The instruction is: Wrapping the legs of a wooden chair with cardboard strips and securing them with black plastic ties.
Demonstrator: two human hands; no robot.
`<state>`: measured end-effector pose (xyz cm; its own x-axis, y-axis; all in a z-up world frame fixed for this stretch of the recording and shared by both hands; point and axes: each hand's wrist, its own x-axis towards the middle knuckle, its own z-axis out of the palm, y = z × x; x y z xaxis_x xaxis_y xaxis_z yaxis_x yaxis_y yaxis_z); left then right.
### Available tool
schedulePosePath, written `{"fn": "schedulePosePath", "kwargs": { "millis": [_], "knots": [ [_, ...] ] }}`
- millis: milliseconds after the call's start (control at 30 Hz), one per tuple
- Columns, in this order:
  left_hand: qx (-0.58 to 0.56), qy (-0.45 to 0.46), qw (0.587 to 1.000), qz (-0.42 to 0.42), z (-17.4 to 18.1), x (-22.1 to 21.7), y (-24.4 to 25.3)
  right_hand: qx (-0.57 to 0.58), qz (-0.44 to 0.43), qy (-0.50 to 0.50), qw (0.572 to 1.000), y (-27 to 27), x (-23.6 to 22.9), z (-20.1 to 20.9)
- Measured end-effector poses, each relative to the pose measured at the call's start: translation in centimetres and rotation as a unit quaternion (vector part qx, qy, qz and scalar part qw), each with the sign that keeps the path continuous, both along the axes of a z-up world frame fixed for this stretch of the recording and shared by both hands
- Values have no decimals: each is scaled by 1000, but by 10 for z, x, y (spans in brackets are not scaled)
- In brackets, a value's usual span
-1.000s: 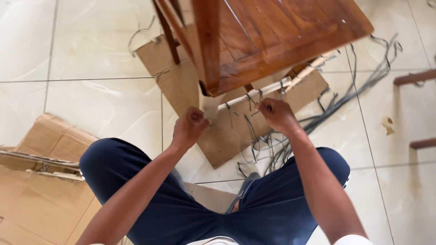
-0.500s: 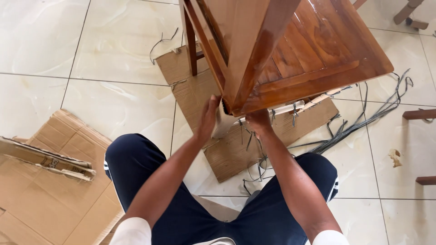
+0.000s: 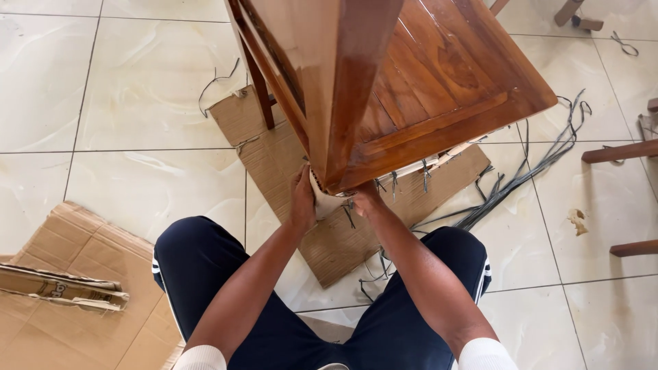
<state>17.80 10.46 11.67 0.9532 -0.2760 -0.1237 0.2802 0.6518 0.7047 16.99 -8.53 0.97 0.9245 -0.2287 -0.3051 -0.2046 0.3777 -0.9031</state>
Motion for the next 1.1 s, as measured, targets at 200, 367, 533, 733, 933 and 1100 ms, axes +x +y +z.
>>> {"fn": "schedulePosePath", "kwargs": {
  "millis": [200,367,533,733,933,1100],
  "knots": [
    [-42,21,999,-7,46,-5,4,72,-1,28,997,21,0,33],
    [-35,23,998,47,27,-4,-3,45,27,31,998,23,-7,59],
    [-16,1,995,96,26,-6,-6,-119,54,71,989,28,-18,121],
    [-12,10,991,134,34,-4,-6,-272,75,15,959,24,-46,185],
    [-92,10,980,174,29,9,8,-229,115,12,967,11,-67,186],
    [-47,35,978,202,75,4,41,-231,103,4,968,15,-76,191]
  ]
}}
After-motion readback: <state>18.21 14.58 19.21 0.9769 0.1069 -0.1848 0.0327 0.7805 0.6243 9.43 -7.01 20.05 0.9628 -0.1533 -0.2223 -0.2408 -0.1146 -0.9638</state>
